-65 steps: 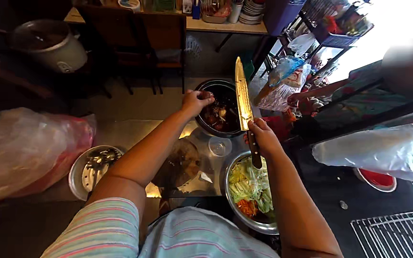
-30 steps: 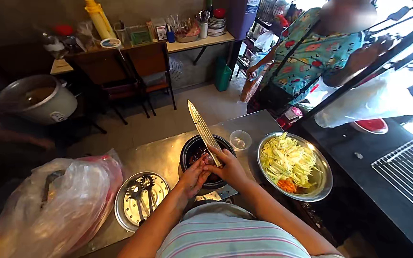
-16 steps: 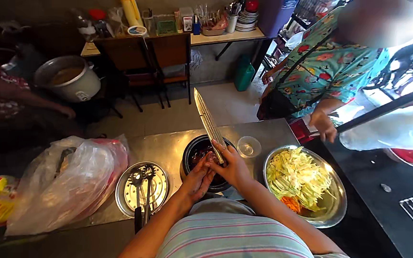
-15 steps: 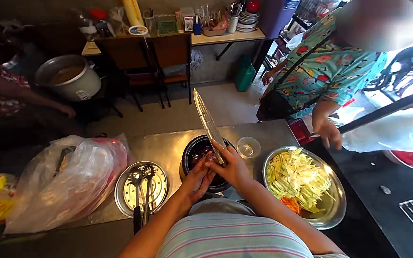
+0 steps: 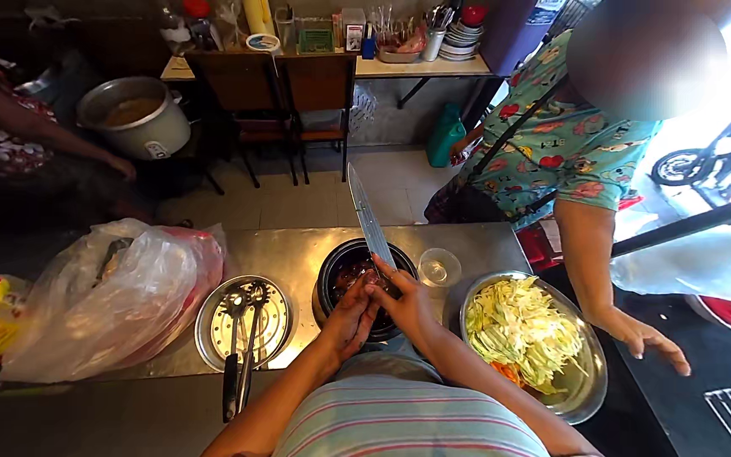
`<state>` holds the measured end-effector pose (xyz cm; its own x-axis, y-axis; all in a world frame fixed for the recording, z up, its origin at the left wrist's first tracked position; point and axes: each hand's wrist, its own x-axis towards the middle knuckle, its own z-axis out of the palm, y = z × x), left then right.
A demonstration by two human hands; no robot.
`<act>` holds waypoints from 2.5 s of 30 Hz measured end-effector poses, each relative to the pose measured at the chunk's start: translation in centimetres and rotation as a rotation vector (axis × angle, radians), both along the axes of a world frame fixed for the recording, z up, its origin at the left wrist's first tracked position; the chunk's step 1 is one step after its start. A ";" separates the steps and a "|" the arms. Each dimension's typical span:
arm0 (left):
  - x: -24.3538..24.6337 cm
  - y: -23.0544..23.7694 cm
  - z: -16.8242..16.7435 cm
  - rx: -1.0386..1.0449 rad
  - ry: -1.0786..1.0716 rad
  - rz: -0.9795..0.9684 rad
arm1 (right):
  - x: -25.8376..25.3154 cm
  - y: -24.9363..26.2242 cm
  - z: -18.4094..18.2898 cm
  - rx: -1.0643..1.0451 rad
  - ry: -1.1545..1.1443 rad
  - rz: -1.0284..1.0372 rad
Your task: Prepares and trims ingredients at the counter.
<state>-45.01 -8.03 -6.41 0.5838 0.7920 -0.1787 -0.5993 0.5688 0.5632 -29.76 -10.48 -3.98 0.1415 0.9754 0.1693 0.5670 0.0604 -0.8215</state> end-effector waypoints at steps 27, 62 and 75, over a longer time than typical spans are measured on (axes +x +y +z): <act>-0.3 2.2 0.1 -0.030 0.266 0.021 | 0.2 0.0 -1.0 0.085 -0.269 0.074; -1.8 2.5 -0.6 -0.158 -0.036 -0.146 | 1.1 0.7 -0.1 -0.044 0.420 0.226; -1.1 2.6 0.0 -0.103 0.072 -0.038 | 1.6 1.1 -1.9 0.197 -0.135 0.005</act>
